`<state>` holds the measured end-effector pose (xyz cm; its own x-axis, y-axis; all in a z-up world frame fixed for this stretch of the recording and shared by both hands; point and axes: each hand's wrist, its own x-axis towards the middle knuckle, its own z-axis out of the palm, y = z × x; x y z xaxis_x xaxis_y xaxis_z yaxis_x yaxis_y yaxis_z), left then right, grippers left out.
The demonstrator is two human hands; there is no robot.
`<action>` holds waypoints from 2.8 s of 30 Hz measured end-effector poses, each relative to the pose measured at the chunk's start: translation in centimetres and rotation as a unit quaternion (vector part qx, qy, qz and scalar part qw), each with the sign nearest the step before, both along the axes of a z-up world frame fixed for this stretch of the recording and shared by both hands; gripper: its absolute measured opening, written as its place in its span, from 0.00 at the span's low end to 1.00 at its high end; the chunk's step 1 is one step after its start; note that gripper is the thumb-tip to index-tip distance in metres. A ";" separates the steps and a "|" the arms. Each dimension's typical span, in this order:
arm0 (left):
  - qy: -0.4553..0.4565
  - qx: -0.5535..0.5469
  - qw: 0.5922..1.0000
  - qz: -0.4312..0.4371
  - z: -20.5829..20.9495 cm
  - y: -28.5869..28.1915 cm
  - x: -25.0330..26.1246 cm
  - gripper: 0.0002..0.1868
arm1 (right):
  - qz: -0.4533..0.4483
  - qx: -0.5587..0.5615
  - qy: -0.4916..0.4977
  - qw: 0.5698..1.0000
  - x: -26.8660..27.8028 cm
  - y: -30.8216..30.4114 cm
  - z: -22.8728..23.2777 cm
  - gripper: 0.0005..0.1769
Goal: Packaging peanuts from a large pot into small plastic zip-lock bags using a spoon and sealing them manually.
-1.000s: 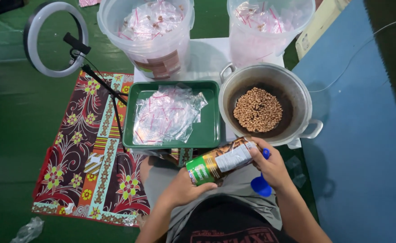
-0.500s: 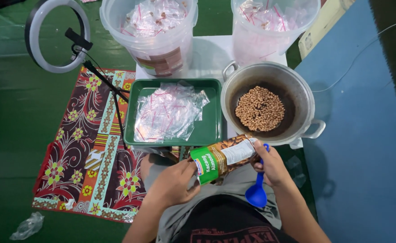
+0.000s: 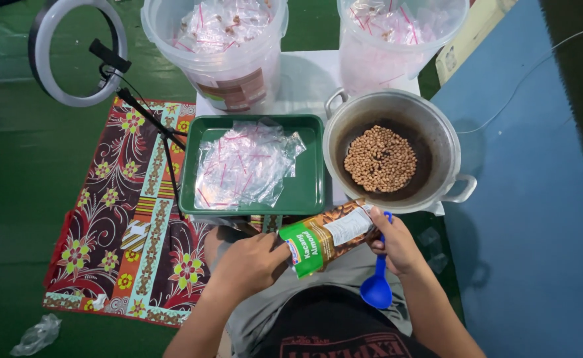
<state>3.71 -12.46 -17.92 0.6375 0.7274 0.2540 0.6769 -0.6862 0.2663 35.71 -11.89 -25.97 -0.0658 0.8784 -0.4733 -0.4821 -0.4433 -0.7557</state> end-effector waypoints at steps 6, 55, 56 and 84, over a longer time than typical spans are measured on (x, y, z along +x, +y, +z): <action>-0.055 -0.001 0.998 -0.009 3.3 -0.2 0.2 0.13 | 0.006 -0.007 0.006 1.000 0.1 0.2 0.0 0.19; -0.258 -0.142 0.953 -0.073 5.8 -0.4 1.9 0.39 | -0.062 0.002 0.017 0.998 2.1 -1.0 -2.3 0.24; -0.292 -0.101 0.948 -0.071 5.4 -0.2 2.1 0.28 | -0.048 0.009 -0.029 0.998 0.9 -0.7 -1.2 0.23; -0.212 0.270 0.923 0.173 -1.4 30.5 7.8 0.06 | 0.241 -0.009 -0.503 0.830 0.6 -4.8 -5.0 0.22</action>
<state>11.48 18.07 -19.32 0.1515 0.5638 0.8119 0.7937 -0.5590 0.2400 36.34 -16.74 -31.02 0.0294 0.8574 -0.5139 0.6257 -0.4167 -0.6595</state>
